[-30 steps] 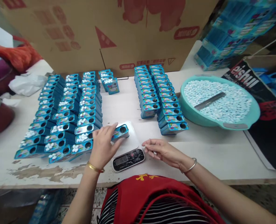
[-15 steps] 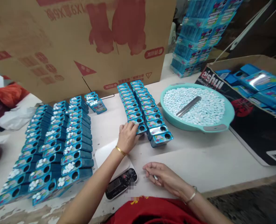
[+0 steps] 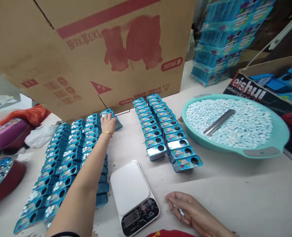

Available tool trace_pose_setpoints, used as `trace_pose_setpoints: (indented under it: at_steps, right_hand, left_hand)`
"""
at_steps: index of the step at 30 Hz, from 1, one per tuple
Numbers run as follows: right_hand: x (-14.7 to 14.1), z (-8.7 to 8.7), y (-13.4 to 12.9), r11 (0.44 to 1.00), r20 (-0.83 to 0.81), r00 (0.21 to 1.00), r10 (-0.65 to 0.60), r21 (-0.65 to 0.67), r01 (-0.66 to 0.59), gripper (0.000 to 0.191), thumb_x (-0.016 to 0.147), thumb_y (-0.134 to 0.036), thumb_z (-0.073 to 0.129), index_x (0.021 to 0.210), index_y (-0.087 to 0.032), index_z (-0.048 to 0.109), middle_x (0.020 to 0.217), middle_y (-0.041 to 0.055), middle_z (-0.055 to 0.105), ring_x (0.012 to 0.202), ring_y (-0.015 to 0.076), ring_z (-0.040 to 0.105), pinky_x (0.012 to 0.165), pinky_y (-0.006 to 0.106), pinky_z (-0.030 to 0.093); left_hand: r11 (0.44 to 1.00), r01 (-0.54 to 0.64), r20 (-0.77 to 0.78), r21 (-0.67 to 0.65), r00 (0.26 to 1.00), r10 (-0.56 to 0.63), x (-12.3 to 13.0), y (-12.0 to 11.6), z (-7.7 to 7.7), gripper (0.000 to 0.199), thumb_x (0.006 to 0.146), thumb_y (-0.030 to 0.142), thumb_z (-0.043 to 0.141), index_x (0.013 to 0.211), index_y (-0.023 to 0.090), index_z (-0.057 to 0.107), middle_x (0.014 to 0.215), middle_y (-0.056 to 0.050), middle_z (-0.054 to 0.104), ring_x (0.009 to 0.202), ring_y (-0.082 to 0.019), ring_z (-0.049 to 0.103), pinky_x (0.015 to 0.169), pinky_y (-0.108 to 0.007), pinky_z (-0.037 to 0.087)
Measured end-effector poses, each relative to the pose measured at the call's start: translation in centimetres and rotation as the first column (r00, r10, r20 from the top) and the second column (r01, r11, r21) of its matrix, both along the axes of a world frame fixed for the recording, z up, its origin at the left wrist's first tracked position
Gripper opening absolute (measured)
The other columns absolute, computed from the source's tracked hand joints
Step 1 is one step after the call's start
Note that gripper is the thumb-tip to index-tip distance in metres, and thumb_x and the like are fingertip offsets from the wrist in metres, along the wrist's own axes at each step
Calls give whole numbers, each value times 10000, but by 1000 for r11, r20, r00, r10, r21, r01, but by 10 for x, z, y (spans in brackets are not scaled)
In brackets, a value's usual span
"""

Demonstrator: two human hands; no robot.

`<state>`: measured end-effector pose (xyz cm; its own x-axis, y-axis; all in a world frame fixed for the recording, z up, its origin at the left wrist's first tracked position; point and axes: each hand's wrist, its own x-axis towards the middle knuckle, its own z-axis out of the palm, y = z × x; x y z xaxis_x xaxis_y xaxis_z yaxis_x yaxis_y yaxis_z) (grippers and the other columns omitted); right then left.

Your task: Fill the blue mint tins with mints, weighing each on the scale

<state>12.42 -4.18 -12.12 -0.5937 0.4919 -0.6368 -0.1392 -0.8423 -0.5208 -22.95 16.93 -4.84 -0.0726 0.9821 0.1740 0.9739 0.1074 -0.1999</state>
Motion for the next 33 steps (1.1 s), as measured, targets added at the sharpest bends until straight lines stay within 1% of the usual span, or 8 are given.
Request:
trace_pose_setpoints:
  at_steps: [5,8,11,16,20,23,28,33]
  right_hand:
    - [6,6,2,999,16,999,-29,-21,29,287,673,-376,751,838,-155,674,731,15,589,506,34,412,444,188,236]
    - [11,13,4,1000,24,999,-22,-15,23,298,662,-356,764,858,-151,673,735,18,593,539,48,447,454,188,268]
    - [15,19,3,1000,21,1000,2,9,-2,302,673,-334,760,894,-150,667,740,15,594,553,50,456,460,187,285]
    - [16,24,-6,998,-5,999,51,43,-51,303,690,-328,754,914,-147,661,759,15,599,542,43,443,455,190,305]
    - [17,27,-15,996,-38,998,58,72,-55,288,712,-333,739,904,-135,657,759,12,592,534,34,438,435,177,301]
    - [20,28,-21,1000,-22,1000,12,24,-11,270,717,-300,741,916,-138,657,839,44,630,632,52,536,510,157,395]
    - [26,19,-30,990,49,996,-80,-112,85,207,715,-199,740,906,-169,667,857,42,649,748,82,611,674,160,502]
    - [27,15,-33,993,90,994,-62,-94,70,179,705,-213,748,869,-192,677,885,34,643,775,90,615,731,168,525]
  left_hand:
    - [987,108,-34,-115,993,-112,23,-35,26,195,854,242,461,863,166,640,1099,-131,567,1071,-291,497,969,-481,275]
    - [964,164,-63,-207,981,-181,50,-87,54,228,873,301,445,889,166,628,1021,-123,577,842,-248,580,764,-391,400]
    - [902,260,-48,-345,955,-294,82,-146,73,262,892,344,430,810,174,612,893,-84,590,681,-189,579,601,-314,398]
    - [850,356,87,-388,932,-351,115,-206,58,209,880,274,463,758,181,606,785,-61,582,625,-160,576,560,-282,407]
    - [859,372,141,-352,928,-345,120,-214,47,188,882,267,480,787,169,610,810,-75,603,654,-175,592,602,-303,436]
    - [879,393,176,-270,918,-357,117,-218,61,220,871,369,531,883,165,611,905,-89,627,778,-207,611,682,-334,459]
    - [972,227,378,68,895,-235,94,-248,89,238,867,431,531,919,206,588,855,-31,630,740,-154,590,647,-284,454]
    - [967,-95,513,234,858,-39,63,-293,78,186,841,387,581,925,222,599,750,2,622,634,-127,566,603,-280,455]
